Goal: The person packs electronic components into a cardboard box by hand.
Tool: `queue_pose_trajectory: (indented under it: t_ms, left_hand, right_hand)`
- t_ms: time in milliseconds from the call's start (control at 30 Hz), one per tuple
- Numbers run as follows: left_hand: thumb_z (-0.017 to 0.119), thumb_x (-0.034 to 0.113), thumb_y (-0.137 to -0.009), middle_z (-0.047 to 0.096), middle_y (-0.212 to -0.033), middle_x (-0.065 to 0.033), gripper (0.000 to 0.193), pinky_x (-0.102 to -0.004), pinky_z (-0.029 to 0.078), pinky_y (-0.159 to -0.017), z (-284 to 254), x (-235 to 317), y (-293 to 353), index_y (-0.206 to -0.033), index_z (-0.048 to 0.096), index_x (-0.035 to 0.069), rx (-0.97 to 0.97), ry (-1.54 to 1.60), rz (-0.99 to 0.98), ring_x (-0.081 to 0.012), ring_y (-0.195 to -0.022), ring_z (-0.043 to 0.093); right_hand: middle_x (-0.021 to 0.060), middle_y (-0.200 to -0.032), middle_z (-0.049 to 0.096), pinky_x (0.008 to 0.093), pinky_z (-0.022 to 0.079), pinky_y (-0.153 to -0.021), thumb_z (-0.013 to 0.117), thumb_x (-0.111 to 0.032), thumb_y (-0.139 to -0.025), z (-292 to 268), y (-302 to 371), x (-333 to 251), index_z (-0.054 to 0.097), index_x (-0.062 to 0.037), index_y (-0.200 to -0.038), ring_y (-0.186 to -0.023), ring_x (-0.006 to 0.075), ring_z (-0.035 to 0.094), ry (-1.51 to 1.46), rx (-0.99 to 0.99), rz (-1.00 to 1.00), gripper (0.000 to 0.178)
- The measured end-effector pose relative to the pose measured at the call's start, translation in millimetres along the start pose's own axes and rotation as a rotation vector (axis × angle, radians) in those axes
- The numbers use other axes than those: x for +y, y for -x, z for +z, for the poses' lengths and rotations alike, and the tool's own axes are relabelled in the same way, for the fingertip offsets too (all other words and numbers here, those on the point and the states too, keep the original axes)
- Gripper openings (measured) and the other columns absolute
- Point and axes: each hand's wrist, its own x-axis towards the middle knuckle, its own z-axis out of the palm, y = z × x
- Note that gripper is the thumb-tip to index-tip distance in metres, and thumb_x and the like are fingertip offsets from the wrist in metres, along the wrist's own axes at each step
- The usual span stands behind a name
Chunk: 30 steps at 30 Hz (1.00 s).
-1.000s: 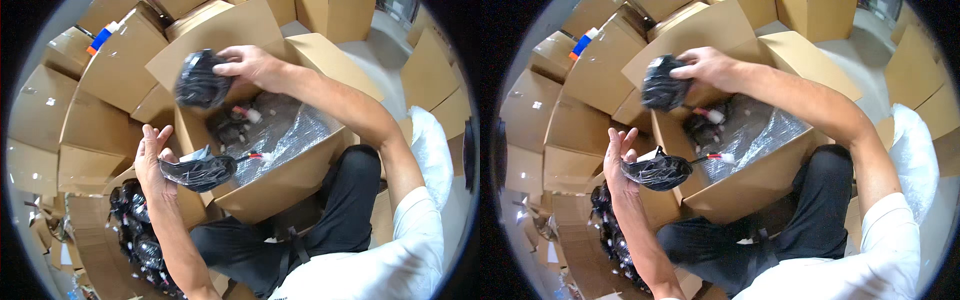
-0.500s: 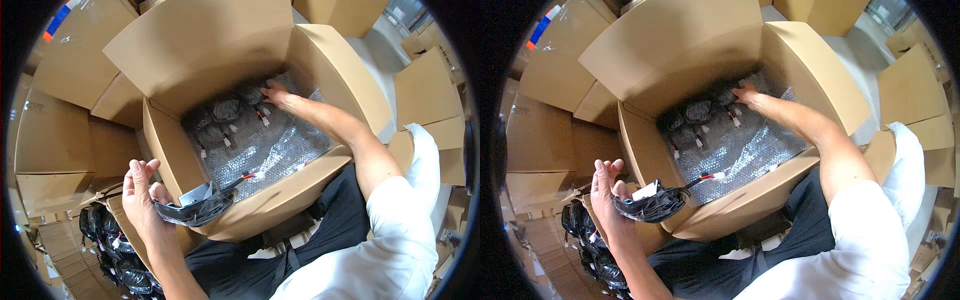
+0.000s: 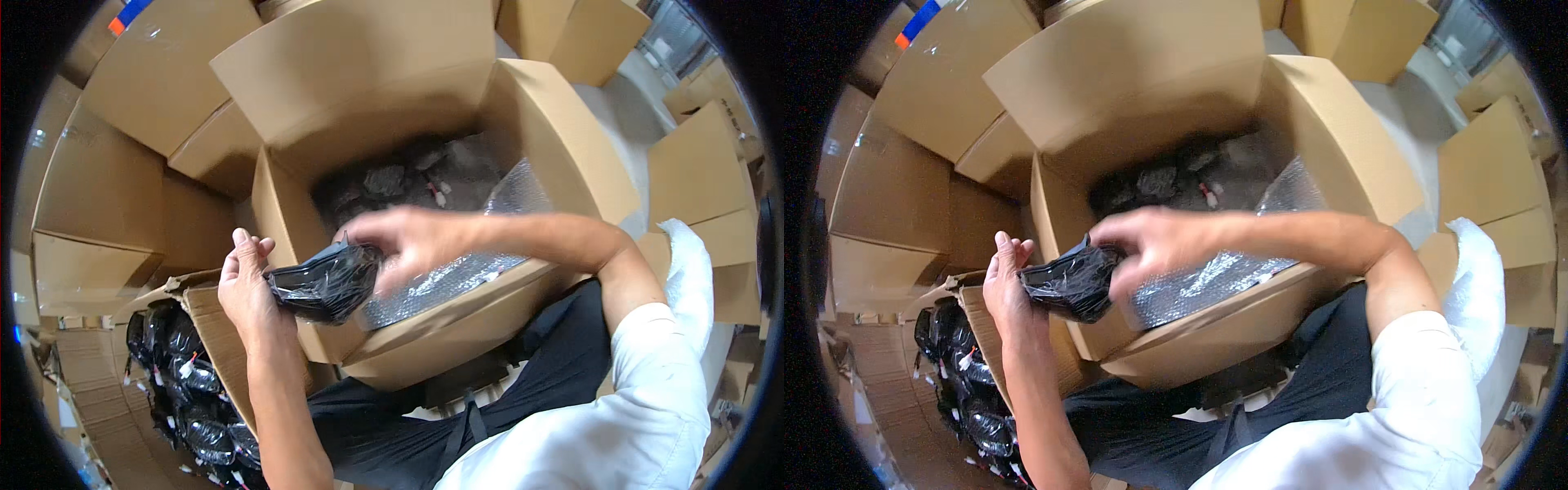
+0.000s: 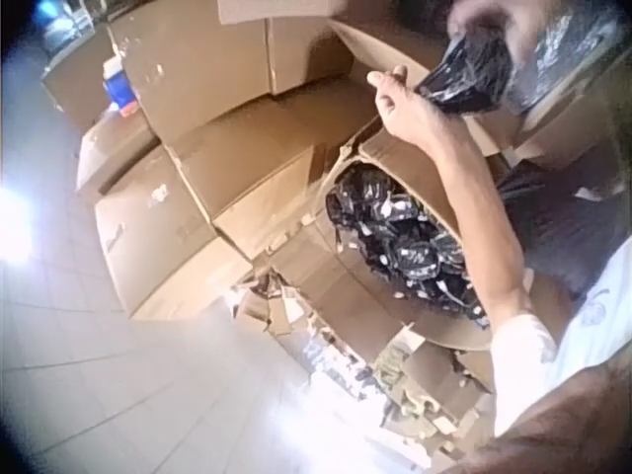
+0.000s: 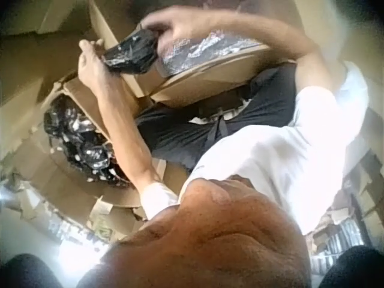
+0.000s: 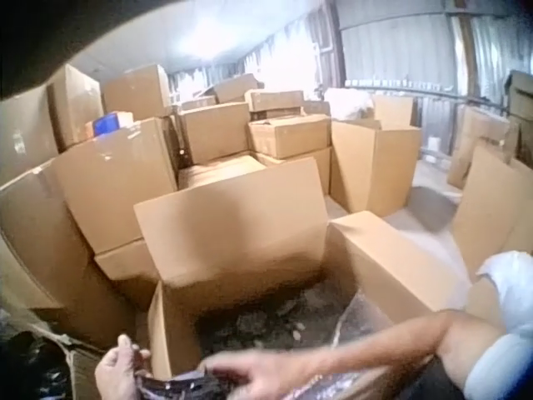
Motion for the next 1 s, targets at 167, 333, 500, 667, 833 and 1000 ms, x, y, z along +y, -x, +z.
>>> queue_pose_trajectory:
  t_ms: [167,333,500,667,833,1000]
  left_hand:
    - [0.065,0.045,-0.097,0.064,-0.099,-0.0044,0.042,-0.0248,0.047,-0.07,-9.5,0.7,3.0,-0.107,0.063,0.004,-0.069,-0.186,0.055,-0.0108,-0.078,0.059]
    - [0.06,0.052,-0.098,0.064,-0.109,-0.0032,0.049,-0.0302,0.045,-0.084,-7.5,8.0,7.8,-0.111,0.065,0.005,-0.025,-0.234,0.02,-0.0133,-0.092,0.057]
    - [0.06,0.051,-0.099,0.064,-0.114,-0.0053,0.05,-0.0294,0.046,-0.086,5.6,7.8,13.4,-0.115,0.064,0.003,-0.096,-0.28,0.026,-0.0129,-0.097,0.059]
    - [0.058,0.05,-0.1,0.064,-0.121,-0.0086,0.052,-0.0314,0.047,-0.088,13.3,6.3,18.9,-0.121,0.062,0.002,-0.191,-0.318,0.001,-0.0148,-0.103,0.06]
    - [0.061,0.04,-0.101,0.068,-0.102,-0.0075,0.045,-0.0298,0.048,-0.086,9.6,-1.9,15.9,-0.115,0.066,-0.003,-0.155,-0.354,0.127,-0.0144,-0.095,0.06]
    - [0.055,0.043,-0.099,0.063,-0.092,-0.0231,0.049,-0.0452,0.049,-0.084,18.0,2.3,29.4,-0.094,0.063,-0.005,-0.252,-0.437,0.36,-0.0332,-0.091,0.062]
  right_hand:
    - [0.0055,-0.099,0.069,0.0316,0.053,-0.082,0.084,-0.028,-0.08,6.0,7.6,1.5,0.062,0.0006,-0.12,-0.09,0.0138,0.063,-0.038,0.193,0.119,0.054]
    - [0.0115,-0.118,0.068,0.0421,0.058,-0.085,0.071,-0.022,-0.094,-147.4,37.7,108.0,0.061,-0.0024,-0.121,-0.105,0.0242,0.067,-0.624,0.984,0.033,0.034]
    - [0.0147,-0.113,0.068,0.0424,0.057,-0.081,0.061,-0.018,-0.1,-230.3,79.8,203.9,0.06,0.0004,-0.118,-0.102,0.0274,0.065,-0.727,1.281,0.156,0.026]
    - [0.0152,-0.102,0.069,0.0388,0.057,-0.066,0.06,-0.027,-0.102,-254.2,98.0,256.8,0.063,-0.0002,-0.11,-0.083,0.026,0.067,-0.679,1.35,0.144,0.028]
    - [0.0195,-0.084,0.068,0.0431,0.06,-0.064,0.061,-0.056,-0.095,-257.2,103.9,302.7,0.057,0.0054,-0.123,-0.066,0.0347,0.069,-0.154,1.307,0.74,0.068]
    - [0.0174,-0.093,0.071,0.0473,0.054,-0.072,0.053,-0.069,-0.093,-275.9,115.1,275.6,0.069,0.0011,-0.109,-0.084,0.031,0.069,0.263,1.087,0.888,0.073]
